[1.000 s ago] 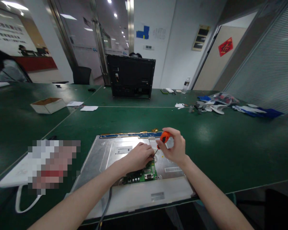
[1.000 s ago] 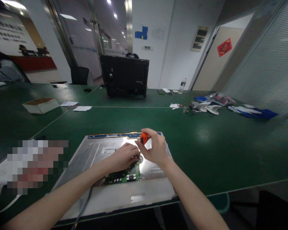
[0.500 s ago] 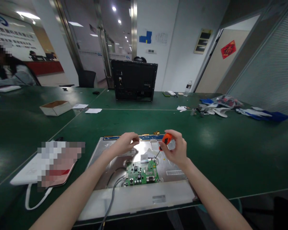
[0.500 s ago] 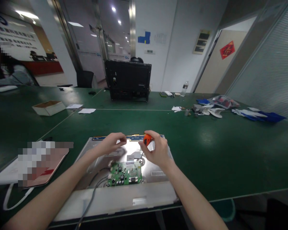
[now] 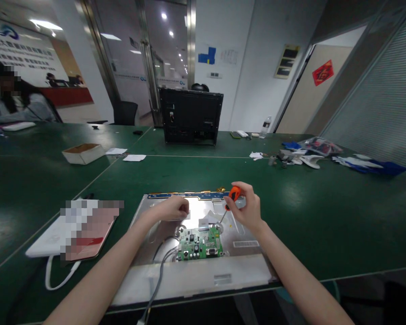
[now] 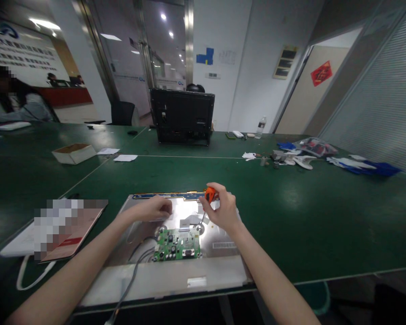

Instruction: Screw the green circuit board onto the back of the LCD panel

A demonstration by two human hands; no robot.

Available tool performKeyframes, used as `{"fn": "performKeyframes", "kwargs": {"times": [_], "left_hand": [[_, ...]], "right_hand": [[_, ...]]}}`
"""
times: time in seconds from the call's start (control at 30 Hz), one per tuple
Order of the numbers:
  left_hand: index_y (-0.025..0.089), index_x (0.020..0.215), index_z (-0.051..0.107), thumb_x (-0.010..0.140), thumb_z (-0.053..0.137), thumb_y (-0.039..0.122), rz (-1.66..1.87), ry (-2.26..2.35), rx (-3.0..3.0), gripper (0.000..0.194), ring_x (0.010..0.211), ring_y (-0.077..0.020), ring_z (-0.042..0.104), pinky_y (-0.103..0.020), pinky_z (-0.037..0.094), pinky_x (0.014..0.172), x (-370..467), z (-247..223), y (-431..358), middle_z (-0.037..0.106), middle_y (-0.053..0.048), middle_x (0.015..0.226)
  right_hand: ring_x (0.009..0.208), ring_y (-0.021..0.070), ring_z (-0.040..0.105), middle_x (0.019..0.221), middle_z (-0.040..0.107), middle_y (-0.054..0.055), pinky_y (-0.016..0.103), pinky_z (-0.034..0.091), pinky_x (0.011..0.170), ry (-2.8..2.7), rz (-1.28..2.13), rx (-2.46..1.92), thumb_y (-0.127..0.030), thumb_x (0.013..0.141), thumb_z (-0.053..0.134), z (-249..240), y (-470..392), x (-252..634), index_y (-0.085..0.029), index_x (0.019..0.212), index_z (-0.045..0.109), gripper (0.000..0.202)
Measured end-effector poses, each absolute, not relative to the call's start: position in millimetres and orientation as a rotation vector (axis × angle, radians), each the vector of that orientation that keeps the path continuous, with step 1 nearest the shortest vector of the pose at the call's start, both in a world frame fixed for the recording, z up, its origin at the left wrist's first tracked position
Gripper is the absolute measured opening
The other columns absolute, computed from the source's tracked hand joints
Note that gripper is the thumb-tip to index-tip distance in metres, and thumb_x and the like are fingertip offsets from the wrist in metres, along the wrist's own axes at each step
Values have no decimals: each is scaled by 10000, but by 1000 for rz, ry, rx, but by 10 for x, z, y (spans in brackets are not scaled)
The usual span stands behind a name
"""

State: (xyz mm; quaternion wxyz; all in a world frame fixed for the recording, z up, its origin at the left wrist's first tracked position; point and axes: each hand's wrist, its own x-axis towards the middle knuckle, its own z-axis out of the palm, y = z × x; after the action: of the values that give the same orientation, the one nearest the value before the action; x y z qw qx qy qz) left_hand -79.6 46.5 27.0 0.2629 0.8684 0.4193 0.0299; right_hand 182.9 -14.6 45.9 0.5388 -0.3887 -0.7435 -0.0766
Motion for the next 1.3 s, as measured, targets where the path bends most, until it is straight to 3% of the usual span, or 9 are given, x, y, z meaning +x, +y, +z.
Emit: {"fn": "performKeyframes", "kwargs": {"times": [0.23, 0.47, 0.67, 1.0, 1.3], "left_hand": [[148, 744, 644, 722, 537, 167, 132, 1176, 2397, 111, 632, -146, 543, -224, 327, 554, -762, 404, 313, 644, -27, 712], [189, 771, 633, 781, 508, 122, 404, 1116, 2466, 142, 706, -155, 578, -234, 374, 622, -408, 600, -491, 663, -12, 761], [200, 810, 643, 802, 525, 99, 586, 1142, 2425, 155, 792, -179, 593, -267, 409, 699, -15, 388, -948, 661, -25, 835], [203, 747, 624, 789, 546, 114, 787, 1350, 2470, 126, 859, -234, 565, -394, 398, 780, 210, 64, -1060, 629, -50, 835], [219, 786, 604, 819, 498, 120, 912, 1345, 2472, 148, 883, -227, 544, -430, 365, 860, 221, -16, -1121, 628, -38, 863]], "right_hand": [[625, 129, 594, 798, 606, -3, 264, 512, 588, -1730, -144, -922, -277, 779, 658, 648, -432, 1934, -232, 1136, 479, 402], [654, 137, 590, 846, 588, 18, 270, 499, 584, -1523, 30, -989, -249, 781, 652, 710, -994, 1917, -229, 1109, 516, 356], [618, 122, 561, 785, 569, -7, 260, 484, 581, -1523, 86, -1024, -252, 786, 649, 627, -1199, 1901, -228, 1114, 512, 356], [636, 128, 584, 767, 590, -19, 265, 499, 606, -1638, 92, -1001, -269, 797, 634, 666, -1184, 1995, -250, 1118, 505, 346], [623, 123, 575, 778, 596, -20, 274, 509, 614, -1668, 174, -978, -249, 788, 636, 645, -1113, 1954, -243, 1119, 508, 355]]}}
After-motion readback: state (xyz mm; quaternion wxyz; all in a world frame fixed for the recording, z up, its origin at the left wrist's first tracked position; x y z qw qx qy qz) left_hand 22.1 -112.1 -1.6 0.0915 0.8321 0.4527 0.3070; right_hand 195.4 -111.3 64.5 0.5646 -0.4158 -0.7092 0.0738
